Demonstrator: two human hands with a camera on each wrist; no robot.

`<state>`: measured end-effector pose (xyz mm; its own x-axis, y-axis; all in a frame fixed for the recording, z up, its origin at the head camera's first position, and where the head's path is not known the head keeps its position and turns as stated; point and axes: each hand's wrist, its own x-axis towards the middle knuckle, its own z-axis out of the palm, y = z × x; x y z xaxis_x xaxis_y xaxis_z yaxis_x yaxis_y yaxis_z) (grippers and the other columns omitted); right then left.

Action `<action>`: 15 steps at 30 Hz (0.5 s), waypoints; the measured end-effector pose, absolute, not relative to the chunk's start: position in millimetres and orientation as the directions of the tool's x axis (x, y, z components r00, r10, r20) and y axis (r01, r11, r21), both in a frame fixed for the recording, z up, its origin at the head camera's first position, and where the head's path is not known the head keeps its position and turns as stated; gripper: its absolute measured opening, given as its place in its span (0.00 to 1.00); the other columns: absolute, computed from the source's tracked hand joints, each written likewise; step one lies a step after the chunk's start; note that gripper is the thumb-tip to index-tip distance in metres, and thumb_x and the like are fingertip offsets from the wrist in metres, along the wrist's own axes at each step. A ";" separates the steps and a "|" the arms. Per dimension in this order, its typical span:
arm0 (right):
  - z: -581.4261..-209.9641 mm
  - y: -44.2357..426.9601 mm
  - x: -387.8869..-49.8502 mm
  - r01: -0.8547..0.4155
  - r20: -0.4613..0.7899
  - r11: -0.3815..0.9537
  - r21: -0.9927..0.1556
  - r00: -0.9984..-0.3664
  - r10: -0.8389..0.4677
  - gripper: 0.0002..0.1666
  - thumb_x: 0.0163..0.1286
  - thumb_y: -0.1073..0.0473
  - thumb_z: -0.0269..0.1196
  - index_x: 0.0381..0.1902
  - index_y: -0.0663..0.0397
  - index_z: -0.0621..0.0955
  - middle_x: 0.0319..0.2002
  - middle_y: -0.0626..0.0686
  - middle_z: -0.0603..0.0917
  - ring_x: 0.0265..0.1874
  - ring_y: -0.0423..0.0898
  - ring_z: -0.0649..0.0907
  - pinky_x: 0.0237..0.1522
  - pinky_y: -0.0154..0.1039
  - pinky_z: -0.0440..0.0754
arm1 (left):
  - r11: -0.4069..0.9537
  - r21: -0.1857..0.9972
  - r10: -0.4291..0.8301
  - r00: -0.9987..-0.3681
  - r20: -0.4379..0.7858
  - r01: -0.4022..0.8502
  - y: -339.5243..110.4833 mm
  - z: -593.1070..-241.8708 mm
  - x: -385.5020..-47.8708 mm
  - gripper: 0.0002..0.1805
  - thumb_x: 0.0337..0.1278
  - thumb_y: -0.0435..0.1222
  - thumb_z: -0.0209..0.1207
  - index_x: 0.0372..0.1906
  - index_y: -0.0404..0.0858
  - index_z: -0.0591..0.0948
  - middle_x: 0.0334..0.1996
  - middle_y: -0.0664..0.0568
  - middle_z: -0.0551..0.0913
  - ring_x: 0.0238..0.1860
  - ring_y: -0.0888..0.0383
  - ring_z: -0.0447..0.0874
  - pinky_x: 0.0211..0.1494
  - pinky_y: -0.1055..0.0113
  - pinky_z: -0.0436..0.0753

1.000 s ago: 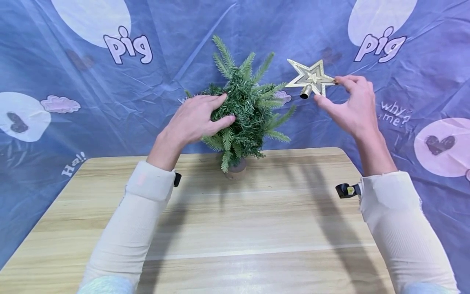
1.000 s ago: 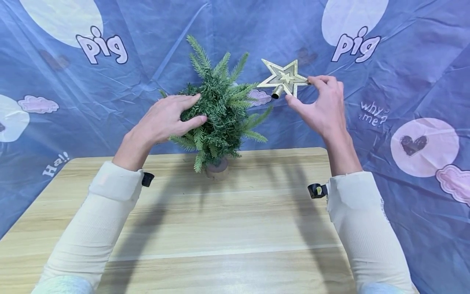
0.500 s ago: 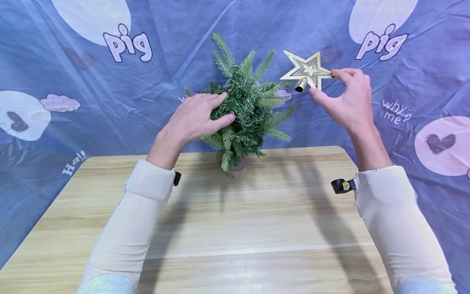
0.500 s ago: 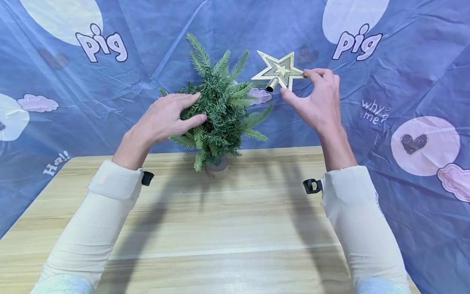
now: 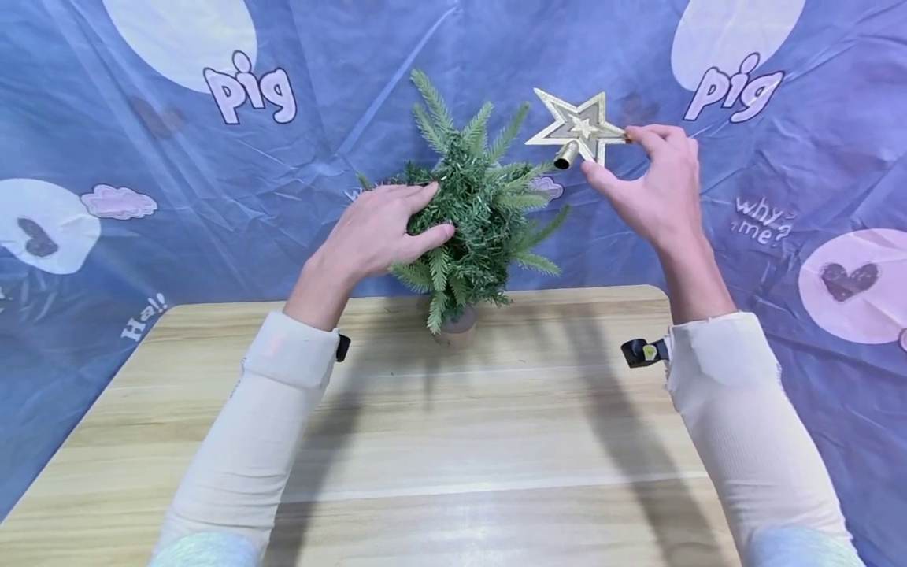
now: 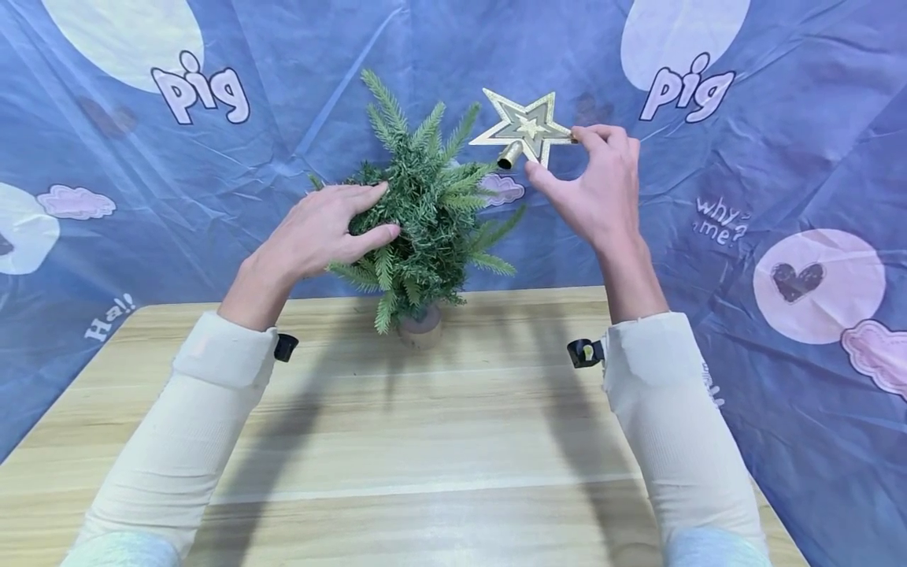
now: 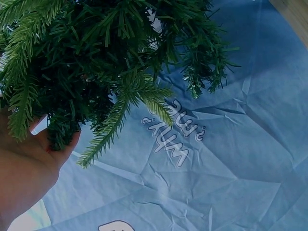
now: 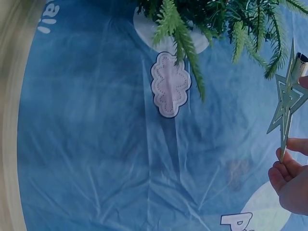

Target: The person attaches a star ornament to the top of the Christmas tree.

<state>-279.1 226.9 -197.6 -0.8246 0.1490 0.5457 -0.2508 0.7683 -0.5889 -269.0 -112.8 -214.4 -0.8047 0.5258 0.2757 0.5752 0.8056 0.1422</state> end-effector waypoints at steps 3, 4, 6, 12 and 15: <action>-195.6 222.4 -280.2 -0.258 0.545 0.762 -0.593 -0.826 0.145 0.46 0.60 0.39 0.69 0.71 0.57 0.74 0.68 0.55 0.71 0.65 0.50 0.64 0.65 0.44 0.63 | 0.805 0.140 0.527 -0.803 0.278 0.576 -112.3 -214.7 -269.0 0.44 0.71 0.65 0.43 0.79 0.41 0.60 0.76 0.45 0.64 0.76 0.42 0.60 0.78 0.47 0.56; -194.9 220.9 -280.6 -0.261 0.547 0.762 -0.593 -0.825 0.143 0.46 0.59 0.39 0.69 0.71 0.57 0.74 0.68 0.55 0.71 0.65 0.50 0.64 0.65 0.44 0.63 | 0.805 0.139 0.526 -0.803 0.279 0.576 -112.4 -214.7 -268.9 0.44 0.71 0.65 0.43 0.79 0.41 0.60 0.76 0.45 0.64 0.76 0.42 0.60 0.78 0.47 0.57; -193.7 217.9 -281.3 -0.265 0.551 0.765 -0.587 -0.823 0.138 0.46 0.59 0.39 0.69 0.71 0.56 0.75 0.68 0.55 0.71 0.64 0.50 0.64 0.64 0.43 0.64 | 0.806 0.136 0.526 -0.802 0.283 0.576 -112.4 -214.8 -268.8 0.44 0.71 0.65 0.43 0.79 0.41 0.60 0.76 0.45 0.64 0.75 0.42 0.60 0.78 0.47 0.57; -190.8 210.6 -282.3 -0.268 0.558 0.781 -0.563 -0.821 0.120 0.46 0.60 0.38 0.69 0.71 0.56 0.75 0.68 0.55 0.71 0.64 0.50 0.65 0.64 0.44 0.65 | 0.807 0.137 0.523 -0.804 0.284 0.574 -112.1 -214.5 -268.7 0.44 0.71 0.66 0.42 0.79 0.42 0.60 0.76 0.46 0.64 0.76 0.42 0.60 0.78 0.47 0.56; -190.1 208.1 -282.9 -0.267 0.557 0.786 -0.558 -0.822 0.116 0.47 0.59 0.37 0.69 0.71 0.56 0.75 0.68 0.55 0.71 0.64 0.51 0.65 0.63 0.45 0.66 | 0.808 0.140 0.521 -0.805 0.283 0.572 -112.1 -214.6 -268.7 0.44 0.71 0.66 0.42 0.79 0.41 0.60 0.76 0.45 0.64 0.76 0.42 0.59 0.78 0.47 0.56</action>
<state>-282.9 208.1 -190.1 -0.8223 0.1164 0.5570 -0.2665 0.7861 -0.5577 -268.7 -112.1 -214.6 -0.8052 0.5212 0.2828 0.5722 0.8082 0.1396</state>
